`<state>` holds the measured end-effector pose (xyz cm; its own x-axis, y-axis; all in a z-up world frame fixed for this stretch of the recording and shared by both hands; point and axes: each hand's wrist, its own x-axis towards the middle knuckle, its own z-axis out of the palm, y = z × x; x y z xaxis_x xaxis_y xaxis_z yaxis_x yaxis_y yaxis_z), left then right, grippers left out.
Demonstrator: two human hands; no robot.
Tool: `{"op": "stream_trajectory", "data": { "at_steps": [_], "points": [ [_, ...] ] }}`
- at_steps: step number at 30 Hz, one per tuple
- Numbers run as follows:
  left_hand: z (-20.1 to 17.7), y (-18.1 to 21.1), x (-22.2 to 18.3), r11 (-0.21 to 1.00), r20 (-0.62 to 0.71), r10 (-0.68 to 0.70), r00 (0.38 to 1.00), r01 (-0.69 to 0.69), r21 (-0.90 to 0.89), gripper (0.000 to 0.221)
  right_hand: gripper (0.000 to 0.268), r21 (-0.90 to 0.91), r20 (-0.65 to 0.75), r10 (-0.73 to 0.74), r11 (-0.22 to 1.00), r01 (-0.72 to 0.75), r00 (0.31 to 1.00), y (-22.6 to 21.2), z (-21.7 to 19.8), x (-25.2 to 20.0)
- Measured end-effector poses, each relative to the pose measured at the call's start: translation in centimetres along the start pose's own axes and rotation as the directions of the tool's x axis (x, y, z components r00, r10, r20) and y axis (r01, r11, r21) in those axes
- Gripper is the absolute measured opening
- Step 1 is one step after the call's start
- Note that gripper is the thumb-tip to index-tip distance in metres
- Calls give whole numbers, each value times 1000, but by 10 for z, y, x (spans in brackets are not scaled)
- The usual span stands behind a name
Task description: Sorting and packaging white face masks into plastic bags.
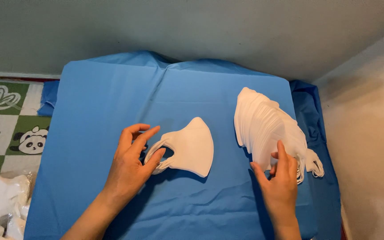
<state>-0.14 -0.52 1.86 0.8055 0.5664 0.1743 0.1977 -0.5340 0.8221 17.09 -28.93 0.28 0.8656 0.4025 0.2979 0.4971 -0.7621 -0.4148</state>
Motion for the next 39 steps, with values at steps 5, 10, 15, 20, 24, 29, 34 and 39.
{"op": "stream_trajectory", "data": {
  "at_steps": [5, 10, 15, 20, 24, 29, 34, 39],
  "points": [
    [0, -5, 1, 999, 58, -20, 998, 17, 43, 56, 85, 249, 104, 130, 956, -152, 986, 2, -13, 5],
    [0, -1, 0, 1000, 29, 2, 1000, -2, 9, 55, 66, 360, 151, 189, 904, -232, 970, -2, -29, 5],
    [-4, -1, -1, 990, -17, 139, 990, -139, 15, 45, 29, -99, 41, -2, 995, 7, 999, 31, -51, -8],
    [-16, 17, -1, 977, -30, 194, 981, -196, -85, 44, 36, 324, 38, 41, 945, -51, 998, -4, -83, -34],
    [-26, 23, -3, 907, 209, 197, 958, -97, -410, 70, 70, 614, 215, 77, 764, -196, 974, -64, -70, -24],
    [-19, 18, -3, 889, 255, -32, 966, 144, -434, 66, 66, 761, 325, -18, 599, -250, 946, -105, -24, 0],
    [-18, 19, -1, 934, 31, -11, 999, 22, -357, 38, 50, 778, 376, 0, 543, -316, 927, -102, 6, 4],
    [-14, 17, -2, 976, 31, -43, 999, 48, -212, 35, 46, 541, 323, -42, 828, -149, 945, -96, 21, 2]
  ]
}}
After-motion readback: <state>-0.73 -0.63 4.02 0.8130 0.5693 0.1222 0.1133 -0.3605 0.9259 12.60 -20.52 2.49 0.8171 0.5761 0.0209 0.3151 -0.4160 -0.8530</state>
